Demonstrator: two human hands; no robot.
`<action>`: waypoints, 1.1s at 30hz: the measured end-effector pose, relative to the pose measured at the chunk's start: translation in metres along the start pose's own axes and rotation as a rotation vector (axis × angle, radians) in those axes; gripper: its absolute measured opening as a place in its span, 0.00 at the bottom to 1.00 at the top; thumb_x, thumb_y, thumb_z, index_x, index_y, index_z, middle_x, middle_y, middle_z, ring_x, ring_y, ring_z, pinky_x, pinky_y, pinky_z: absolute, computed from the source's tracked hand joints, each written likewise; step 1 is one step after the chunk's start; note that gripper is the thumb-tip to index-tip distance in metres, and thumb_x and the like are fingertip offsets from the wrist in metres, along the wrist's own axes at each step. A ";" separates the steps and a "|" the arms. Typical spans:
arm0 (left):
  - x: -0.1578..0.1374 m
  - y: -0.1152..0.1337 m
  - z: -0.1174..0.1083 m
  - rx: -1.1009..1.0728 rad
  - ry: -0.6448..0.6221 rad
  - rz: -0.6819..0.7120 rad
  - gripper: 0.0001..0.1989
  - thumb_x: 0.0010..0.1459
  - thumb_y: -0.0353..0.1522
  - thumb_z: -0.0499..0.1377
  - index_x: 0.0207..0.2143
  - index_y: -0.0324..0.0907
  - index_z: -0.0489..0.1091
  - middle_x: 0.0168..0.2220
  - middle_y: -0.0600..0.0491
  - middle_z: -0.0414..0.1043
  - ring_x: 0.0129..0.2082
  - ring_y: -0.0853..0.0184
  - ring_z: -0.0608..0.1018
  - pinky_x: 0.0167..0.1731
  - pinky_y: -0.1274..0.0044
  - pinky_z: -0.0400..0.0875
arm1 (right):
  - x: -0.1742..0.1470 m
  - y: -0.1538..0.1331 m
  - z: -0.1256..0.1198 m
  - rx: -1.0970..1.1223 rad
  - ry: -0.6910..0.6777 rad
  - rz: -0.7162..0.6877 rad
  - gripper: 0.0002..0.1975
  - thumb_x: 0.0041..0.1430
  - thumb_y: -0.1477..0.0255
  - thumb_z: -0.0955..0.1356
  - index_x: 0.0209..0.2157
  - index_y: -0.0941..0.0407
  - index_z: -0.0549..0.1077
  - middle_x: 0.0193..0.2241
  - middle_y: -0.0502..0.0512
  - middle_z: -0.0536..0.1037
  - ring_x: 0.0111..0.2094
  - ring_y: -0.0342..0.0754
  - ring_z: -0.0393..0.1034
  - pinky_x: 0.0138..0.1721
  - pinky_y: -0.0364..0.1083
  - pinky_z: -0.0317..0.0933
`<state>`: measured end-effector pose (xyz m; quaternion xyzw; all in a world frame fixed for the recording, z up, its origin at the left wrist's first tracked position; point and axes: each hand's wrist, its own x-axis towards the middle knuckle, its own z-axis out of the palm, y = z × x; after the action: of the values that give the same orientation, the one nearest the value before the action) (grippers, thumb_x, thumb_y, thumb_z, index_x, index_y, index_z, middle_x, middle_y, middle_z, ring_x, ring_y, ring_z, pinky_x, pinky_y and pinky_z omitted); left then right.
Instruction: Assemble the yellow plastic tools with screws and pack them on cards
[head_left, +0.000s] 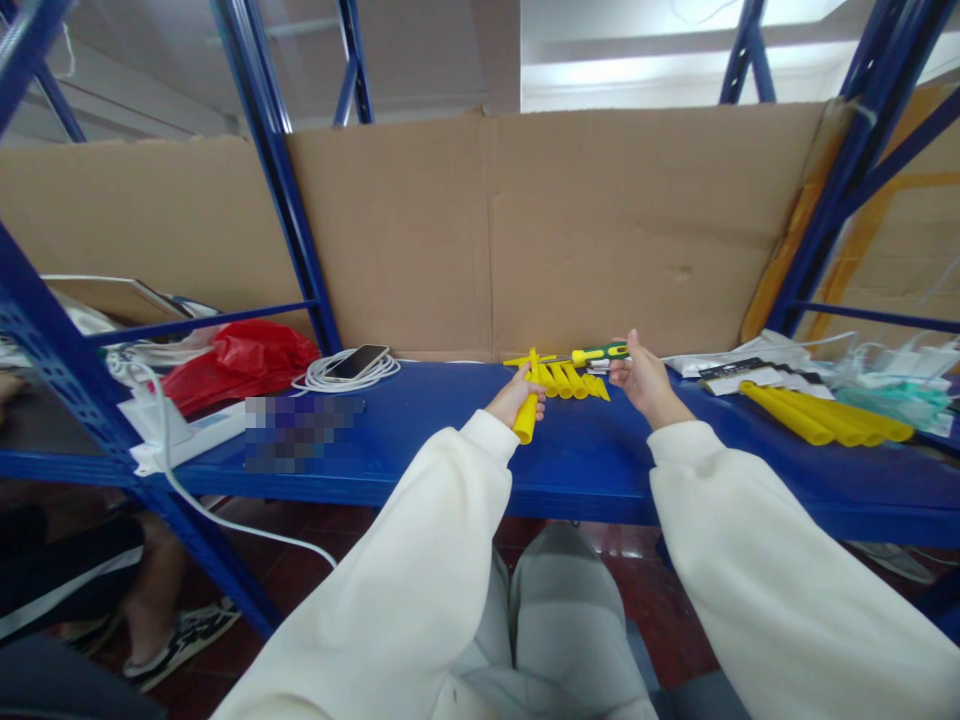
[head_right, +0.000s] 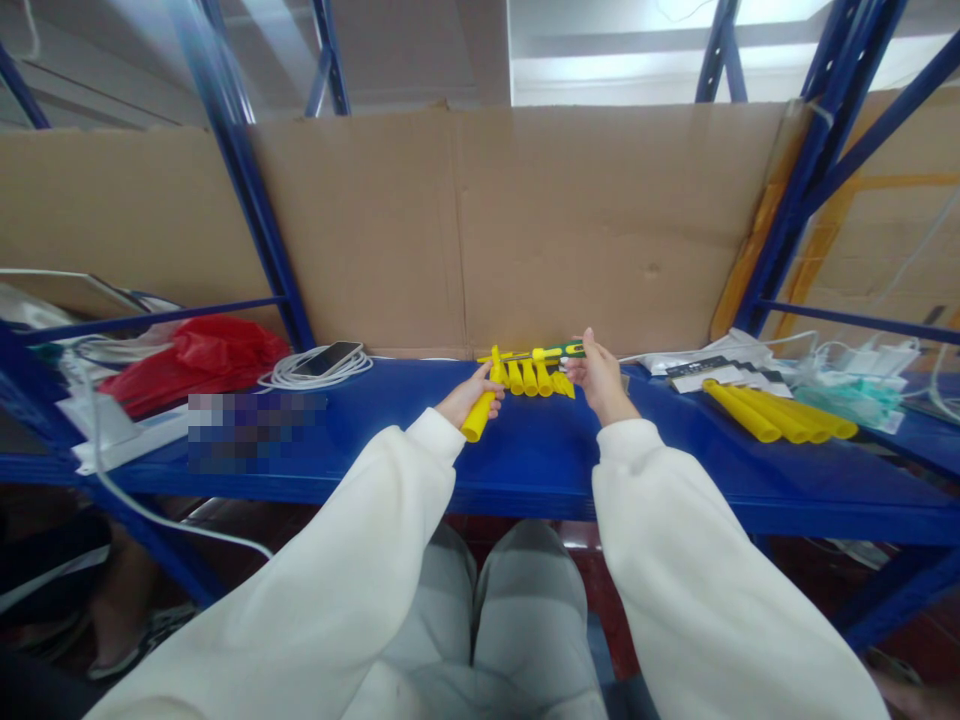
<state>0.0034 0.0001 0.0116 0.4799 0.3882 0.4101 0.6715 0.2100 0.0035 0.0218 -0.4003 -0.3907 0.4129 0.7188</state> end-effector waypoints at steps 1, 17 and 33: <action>0.000 0.000 0.000 -0.001 -0.002 -0.002 0.46 0.57 0.21 0.54 0.73 0.53 0.39 0.23 0.62 0.58 0.14 0.76 0.62 0.16 0.85 0.55 | 0.001 -0.001 -0.001 0.020 -0.013 0.023 0.19 0.61 0.53 0.71 0.31 0.54 0.70 0.14 0.46 0.71 0.13 0.40 0.64 0.15 0.37 0.61; 0.004 -0.001 -0.003 -0.012 -0.010 0.004 0.48 0.56 0.21 0.56 0.73 0.53 0.37 0.23 0.63 0.59 0.14 0.76 0.62 0.17 0.85 0.56 | 0.007 0.004 -0.002 0.049 -0.026 -0.024 0.16 0.60 0.64 0.73 0.25 0.54 0.65 0.13 0.44 0.67 0.13 0.38 0.61 0.15 0.36 0.59; -0.002 0.001 0.000 0.002 0.040 -0.003 0.45 0.57 0.19 0.51 0.72 0.53 0.38 0.22 0.62 0.57 0.14 0.75 0.62 0.17 0.85 0.56 | -0.002 -0.002 0.002 0.089 -0.144 -0.065 0.13 0.60 0.66 0.74 0.28 0.54 0.68 0.16 0.43 0.69 0.18 0.38 0.64 0.21 0.36 0.62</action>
<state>0.0025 -0.0016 0.0130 0.4718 0.4027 0.4179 0.6637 0.2081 0.0011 0.0240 -0.3242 -0.4352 0.4338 0.7192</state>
